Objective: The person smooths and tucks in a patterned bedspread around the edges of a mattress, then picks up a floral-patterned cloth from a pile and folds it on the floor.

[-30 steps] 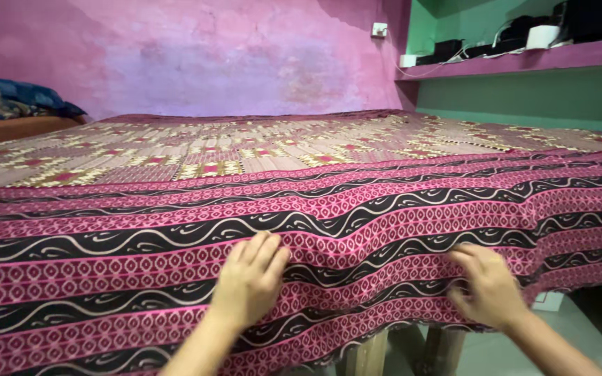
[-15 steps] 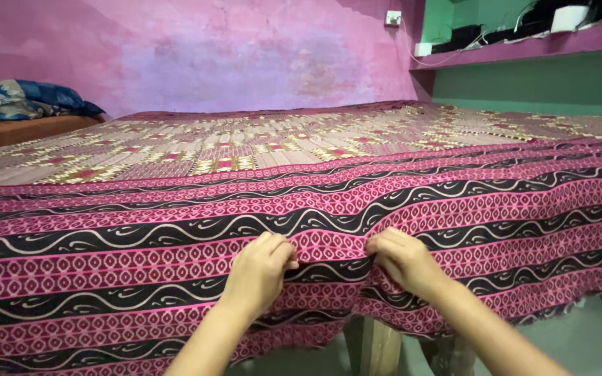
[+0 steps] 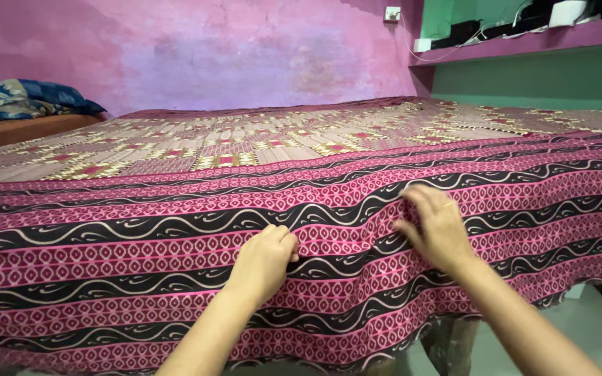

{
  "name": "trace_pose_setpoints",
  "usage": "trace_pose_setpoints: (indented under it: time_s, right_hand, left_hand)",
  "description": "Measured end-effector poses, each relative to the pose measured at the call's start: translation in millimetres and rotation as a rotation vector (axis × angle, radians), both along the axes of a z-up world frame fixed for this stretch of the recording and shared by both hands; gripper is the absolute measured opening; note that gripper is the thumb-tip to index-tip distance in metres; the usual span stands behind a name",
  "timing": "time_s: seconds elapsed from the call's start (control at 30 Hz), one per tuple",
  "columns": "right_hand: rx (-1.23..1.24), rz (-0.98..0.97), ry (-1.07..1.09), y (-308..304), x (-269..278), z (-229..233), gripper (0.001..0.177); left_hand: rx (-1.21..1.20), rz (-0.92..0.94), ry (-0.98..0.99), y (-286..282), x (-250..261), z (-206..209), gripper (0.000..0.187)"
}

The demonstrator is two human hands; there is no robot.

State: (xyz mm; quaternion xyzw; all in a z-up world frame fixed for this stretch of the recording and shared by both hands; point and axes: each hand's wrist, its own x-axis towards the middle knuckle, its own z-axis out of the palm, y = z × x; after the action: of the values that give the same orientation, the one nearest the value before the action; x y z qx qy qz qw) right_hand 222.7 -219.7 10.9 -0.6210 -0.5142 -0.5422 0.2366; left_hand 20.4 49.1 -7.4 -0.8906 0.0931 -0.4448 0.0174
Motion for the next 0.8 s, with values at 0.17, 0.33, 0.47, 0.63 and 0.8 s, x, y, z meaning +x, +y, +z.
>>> trace_pose_setpoints:
  time_s: [0.17,0.33,0.47,0.63,0.8]
  right_hand:
    - [-0.045,-0.113,0.063,-5,54,15,0.025]
    - [-0.245,-0.031,0.46,-17,76,18,0.021]
    - [-0.362,-0.01,0.435,-34,71,23,0.02]
    - [-0.32,-0.103,0.454,-33,46,20,0.016]
    - [-0.349,0.08,0.206,-31,15,-21,0.058]
  left_hand:
    - [0.0,0.019,0.024,-2,0,3,0.007]
    - [0.016,0.027,0.027,-1,-2,3,0.006]
    - [0.013,0.035,0.047,1,-2,3,0.007]
    - [0.102,0.089,0.027,-1,3,4,0.007]
    - [0.246,0.129,0.014,-20,1,-8,0.031]
